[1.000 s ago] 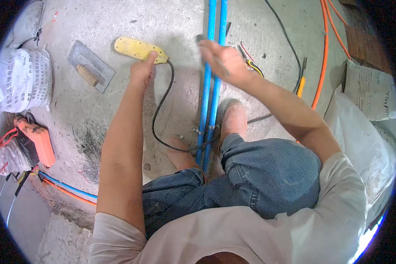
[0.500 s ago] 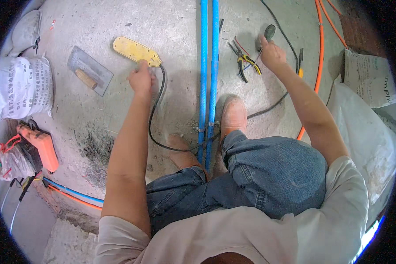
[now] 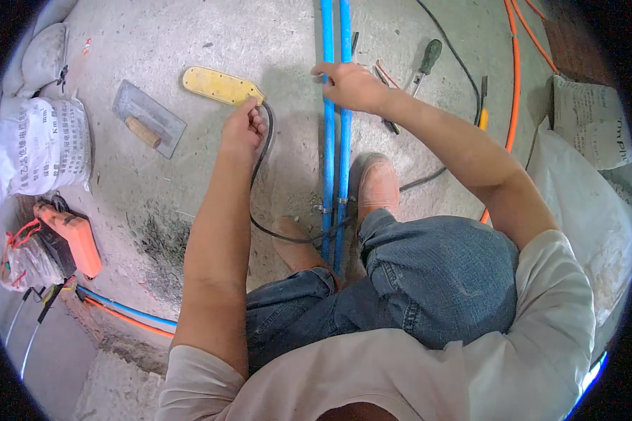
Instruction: The recorder is repairing or wiring a yellow power strip extension cord on a construction site using various hand tools.
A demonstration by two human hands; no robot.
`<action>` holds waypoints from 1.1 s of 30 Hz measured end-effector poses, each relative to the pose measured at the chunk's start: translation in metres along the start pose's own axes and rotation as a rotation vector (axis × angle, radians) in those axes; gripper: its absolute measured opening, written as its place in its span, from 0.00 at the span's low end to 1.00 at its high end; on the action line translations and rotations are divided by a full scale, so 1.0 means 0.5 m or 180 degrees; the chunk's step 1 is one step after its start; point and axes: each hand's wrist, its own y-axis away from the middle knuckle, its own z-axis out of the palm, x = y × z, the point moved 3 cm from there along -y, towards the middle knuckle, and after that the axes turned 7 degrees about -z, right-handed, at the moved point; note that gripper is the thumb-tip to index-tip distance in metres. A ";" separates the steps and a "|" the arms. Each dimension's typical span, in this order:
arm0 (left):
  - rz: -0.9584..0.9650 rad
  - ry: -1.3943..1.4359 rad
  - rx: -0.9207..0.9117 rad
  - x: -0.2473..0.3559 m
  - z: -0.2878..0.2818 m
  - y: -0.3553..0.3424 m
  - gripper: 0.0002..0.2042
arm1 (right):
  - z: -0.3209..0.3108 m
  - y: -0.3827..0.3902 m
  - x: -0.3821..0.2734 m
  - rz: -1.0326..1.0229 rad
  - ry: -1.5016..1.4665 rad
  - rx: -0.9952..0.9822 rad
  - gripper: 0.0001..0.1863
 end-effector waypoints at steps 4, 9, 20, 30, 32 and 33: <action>0.0352 0.0163 0.0157 -0.013 0.024 -0.007 0.07 | 0.022 0.019 -0.022 -0.0018 -0.0254 -0.0123 0.23; 0.0755 0.0554 0.0782 -0.006 0.069 0.003 0.09 | 0.058 0.058 -0.060 0.0113 -0.0804 -0.0232 0.24; 0.2613 -0.1685 0.1531 0.163 -0.035 0.061 0.13 | 0.156 0.261 -0.030 -0.0303 -0.0266 -0.0671 0.26; 0.4601 -0.5114 0.1180 0.150 -0.018 0.075 0.23 | 0.205 0.337 -0.047 -0.1242 0.0363 -0.1156 0.28; 0.4583 -0.4979 0.1145 0.150 -0.023 0.067 0.23 | 0.211 0.352 -0.041 -0.1518 0.0369 -0.0978 0.26; 0.4573 -0.4837 0.1118 0.154 -0.027 0.065 0.23 | 0.208 0.359 -0.040 -0.1690 0.0157 -0.0921 0.24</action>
